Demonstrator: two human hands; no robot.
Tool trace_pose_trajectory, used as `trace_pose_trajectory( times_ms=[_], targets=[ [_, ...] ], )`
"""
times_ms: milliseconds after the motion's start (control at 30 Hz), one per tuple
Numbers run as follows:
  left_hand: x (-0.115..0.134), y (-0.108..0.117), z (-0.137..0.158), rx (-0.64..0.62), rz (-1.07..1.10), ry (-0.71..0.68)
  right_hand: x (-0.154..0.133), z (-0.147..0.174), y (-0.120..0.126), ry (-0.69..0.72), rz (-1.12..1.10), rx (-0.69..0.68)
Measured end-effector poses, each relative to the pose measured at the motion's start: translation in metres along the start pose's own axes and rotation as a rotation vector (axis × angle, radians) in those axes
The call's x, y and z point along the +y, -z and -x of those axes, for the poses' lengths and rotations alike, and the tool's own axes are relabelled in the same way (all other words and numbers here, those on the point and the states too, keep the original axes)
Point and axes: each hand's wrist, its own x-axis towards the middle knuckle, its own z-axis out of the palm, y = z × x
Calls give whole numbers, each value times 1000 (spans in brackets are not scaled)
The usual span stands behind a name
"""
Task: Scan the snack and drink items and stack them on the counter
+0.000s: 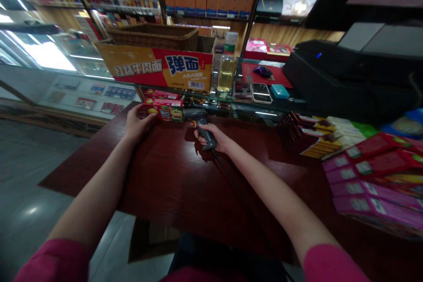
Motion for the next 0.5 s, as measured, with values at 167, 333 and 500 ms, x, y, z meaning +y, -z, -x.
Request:
trace_pose_trajectory(
  times_ms=[167,333,500],
  targets=[
    [7,-1,5,-78,87,76,1,3,0,107,63,80],
    [28,2,16,-161,193,-1,10,14,-5,256,113,239],
    [58,11,30,-67,-94,-302,16,28,-8,314,163,325]
  ],
)
